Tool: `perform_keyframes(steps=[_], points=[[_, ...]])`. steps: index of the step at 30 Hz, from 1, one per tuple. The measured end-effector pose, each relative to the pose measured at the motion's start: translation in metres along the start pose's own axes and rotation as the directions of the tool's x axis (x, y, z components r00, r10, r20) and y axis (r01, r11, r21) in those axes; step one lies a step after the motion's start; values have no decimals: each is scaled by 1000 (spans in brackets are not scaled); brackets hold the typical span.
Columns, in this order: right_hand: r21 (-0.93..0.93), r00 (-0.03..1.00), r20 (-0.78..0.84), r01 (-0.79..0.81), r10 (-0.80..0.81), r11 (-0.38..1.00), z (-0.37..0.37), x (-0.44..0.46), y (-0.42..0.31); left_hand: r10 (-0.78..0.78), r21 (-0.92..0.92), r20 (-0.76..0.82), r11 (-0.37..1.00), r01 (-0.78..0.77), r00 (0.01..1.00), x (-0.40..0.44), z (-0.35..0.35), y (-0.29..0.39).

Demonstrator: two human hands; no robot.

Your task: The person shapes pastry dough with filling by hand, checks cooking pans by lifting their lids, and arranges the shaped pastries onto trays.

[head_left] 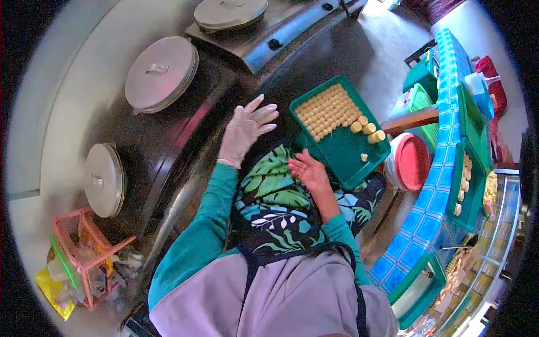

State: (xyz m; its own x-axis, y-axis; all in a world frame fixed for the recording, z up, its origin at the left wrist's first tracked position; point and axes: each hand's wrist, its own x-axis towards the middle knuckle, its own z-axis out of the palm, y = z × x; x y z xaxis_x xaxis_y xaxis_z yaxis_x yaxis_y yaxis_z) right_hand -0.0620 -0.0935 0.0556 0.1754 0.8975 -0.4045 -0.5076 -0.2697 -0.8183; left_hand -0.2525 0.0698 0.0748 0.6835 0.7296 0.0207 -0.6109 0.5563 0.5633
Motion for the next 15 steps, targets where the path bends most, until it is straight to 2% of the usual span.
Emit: perform_keyframes(steps=[1,2,4,5,7,10,12,14,15], points=[[291,994,-50,-80,99,953,-7,9,18,-12,141,-9,990,14,1000,-15,2,17],[561,976,-90,-114,198,820,-25,17,36,16,153,-81,988,-3,997,-30,8,31],[929,932,-97,-41,349,367,-66,25,46,73,294,-216,956,-7,974,-54,12,48],[967,945,-41,-45,325,251,-69,29,44,96,261,-211,964,-38,973,-63,2,51],[915,959,-195,104,204,389,-72,47,64,130,136,-204,985,-103,970,-76,-10,52],[935,914,-265,166,308,313,-76,62,59,126,25,-233,992,-123,964,-77,-17,41],[951,906,-253,169,340,258,-77,68,56,44,-123,-250,989,-77,967,-75,-21,32],[979,879,-200,166,434,116,-77,74,41,14,-92,-250,995,-39,968,-69,-18,26],[978,877,-208,179,432,107,-78,79,36,-3,-63,-255,998,-14,967,-66,-16,23]])
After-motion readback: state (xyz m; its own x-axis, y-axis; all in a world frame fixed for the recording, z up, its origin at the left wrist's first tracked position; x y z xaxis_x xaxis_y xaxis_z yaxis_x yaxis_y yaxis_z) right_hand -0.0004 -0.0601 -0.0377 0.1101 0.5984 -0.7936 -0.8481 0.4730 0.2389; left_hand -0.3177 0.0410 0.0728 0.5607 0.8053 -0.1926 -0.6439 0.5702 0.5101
